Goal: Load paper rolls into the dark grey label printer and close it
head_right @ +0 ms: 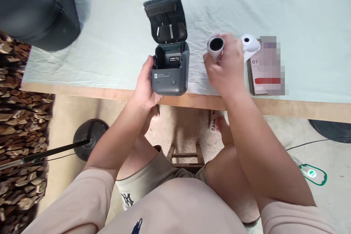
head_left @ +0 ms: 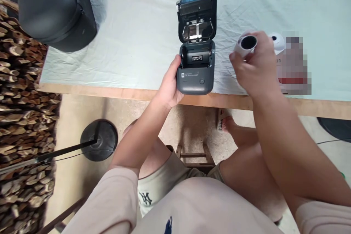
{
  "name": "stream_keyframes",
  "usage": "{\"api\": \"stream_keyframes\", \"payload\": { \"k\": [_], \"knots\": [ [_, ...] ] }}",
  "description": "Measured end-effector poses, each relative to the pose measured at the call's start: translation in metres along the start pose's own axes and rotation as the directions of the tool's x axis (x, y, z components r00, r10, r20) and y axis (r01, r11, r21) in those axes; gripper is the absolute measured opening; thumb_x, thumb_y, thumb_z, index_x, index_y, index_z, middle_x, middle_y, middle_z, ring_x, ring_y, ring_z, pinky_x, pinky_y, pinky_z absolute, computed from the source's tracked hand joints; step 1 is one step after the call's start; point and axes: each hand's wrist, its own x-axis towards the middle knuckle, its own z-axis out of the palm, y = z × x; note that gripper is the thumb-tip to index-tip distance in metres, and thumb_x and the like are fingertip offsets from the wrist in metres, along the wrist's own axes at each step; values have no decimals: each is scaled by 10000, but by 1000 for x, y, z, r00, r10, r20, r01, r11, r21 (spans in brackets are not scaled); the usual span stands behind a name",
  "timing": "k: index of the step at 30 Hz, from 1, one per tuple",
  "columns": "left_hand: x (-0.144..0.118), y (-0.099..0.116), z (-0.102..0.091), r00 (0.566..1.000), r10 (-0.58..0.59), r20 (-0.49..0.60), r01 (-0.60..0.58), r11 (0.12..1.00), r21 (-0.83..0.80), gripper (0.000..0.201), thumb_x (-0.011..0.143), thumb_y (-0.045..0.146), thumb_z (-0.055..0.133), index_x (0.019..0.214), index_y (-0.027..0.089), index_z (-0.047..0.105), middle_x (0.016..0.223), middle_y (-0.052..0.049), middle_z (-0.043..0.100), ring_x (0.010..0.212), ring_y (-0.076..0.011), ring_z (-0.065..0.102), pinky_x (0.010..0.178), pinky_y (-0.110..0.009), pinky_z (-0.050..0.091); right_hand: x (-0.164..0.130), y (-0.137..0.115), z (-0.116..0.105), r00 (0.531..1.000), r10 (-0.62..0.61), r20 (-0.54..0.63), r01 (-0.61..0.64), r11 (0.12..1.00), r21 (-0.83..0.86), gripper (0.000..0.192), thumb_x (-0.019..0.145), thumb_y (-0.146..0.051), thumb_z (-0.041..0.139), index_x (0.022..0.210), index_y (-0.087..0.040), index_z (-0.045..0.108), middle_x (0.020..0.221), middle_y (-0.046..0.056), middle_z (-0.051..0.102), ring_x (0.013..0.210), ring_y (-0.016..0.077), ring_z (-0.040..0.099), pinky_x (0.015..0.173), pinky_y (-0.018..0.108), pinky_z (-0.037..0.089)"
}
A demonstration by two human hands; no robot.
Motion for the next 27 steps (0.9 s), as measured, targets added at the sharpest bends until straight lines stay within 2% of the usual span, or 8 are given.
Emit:
{"api": "stream_keyframes", "payload": {
  "k": [6, 9, 12, 16, 18, 20, 22, 27],
  "knots": [
    [1, 0, 4, 999, -17, -31, 15, 999, -47, 538, 1173, 720, 550, 1329, 264, 791, 1261, -47, 913, 1508, -346, 815, 1131, -451, 779, -10, -28, -8, 976, 201, 79, -169, 938, -304, 568, 822, -199, 777, 1377, -277, 685, 1269, 215, 835, 1115, 474, 748, 1118, 749, 531],
    [2, -1, 2, 1000, -19, -16, 18, 998, -55, 555, 1155, 753, 562, 1315, 272, 788, 1284, -45, 909, 1514, -347, 812, 1126, -449, 780, -12, -22, -16, 995, 11, 101, 17, 964, -265, 589, 824, -185, 735, 1403, -278, 681, 1486, 233, 775, 1424, 503, 693, 1284, 750, 454],
    [3, -3, 0, 1000, -7, -10, 7, 1000, -27, 578, 1118, 782, 619, 1304, 260, 779, 1280, -57, 905, 1507, -380, 815, 1137, -494, 781, -5, -4, -24, 977, -147, -153, 77, 917, -391, 640, 718, -95, 751, 1337, -246, 692, 1491, 241, 706, 1486, 475, 628, 1369, 696, 382],
    [1, -1, 4, 999, -35, -35, 33, 998, -48, 498, 1165, 679, 594, 1315, 237, 769, 1282, -68, 911, 1528, -387, 806, 1187, -519, 766, 15, 15, -20, 880, 68, -470, -342, 778, -527, 727, 630, 36, 857, 1297, -215, 713, 1466, 245, 655, 1385, 443, 614, 1302, 625, 420],
    [-1, 2, 8, 997, -44, -61, 39, 996, -81, 484, 1224, 614, 485, 1327, 232, 764, 1316, -60, 911, 1562, -348, 788, 1238, -492, 743, 23, 17, -17, 878, 266, -398, -463, 683, -565, 756, 662, 23, 918, 1349, -212, 704, 1470, 219, 657, 1385, 428, 622, 1260, 597, 452],
    [-4, 5, 12, 995, -54, -82, 46, 994, -102, 510, 1258, 579, 395, 1337, 231, 761, 1353, -51, 910, 1587, -317, 772, 1280, -464, 718, 27, 15, -18, 891, 373, -261, -451, 644, -618, 698, 784, -47, 901, 1418, -230, 675, 1439, 178, 668, 1370, 410, 658, 1214, 591, 483],
    [-6, 7, 16, 993, -66, -96, 55, 992, -114, 541, 1274, 564, 339, 1358, 233, 758, 1380, -41, 906, 1604, -305, 760, 1301, -451, 702, 27, 13, -22, 914, 367, -171, -387, 668, -635, 658, 866, -65, 818, 1469, -267, 651, 1420, 139, 669, 1316, 377, 704, 1173, 584, 514],
    [-4, 7, 18, 993, -69, -96, 56, 989, -134, 614, 1292, 547, 237, 1393, 232, 754, 1409, -23, 894, 1617, -297, 748, 1299, -457, 702, 27, 18, -31, 942, 211, -262, -317, 820, -476, 629, 748, 19, 741, 1298, -267, 632, 1293, 100, 673, 1220, 329, 709, 1127, 551, 551]
  ]
}}
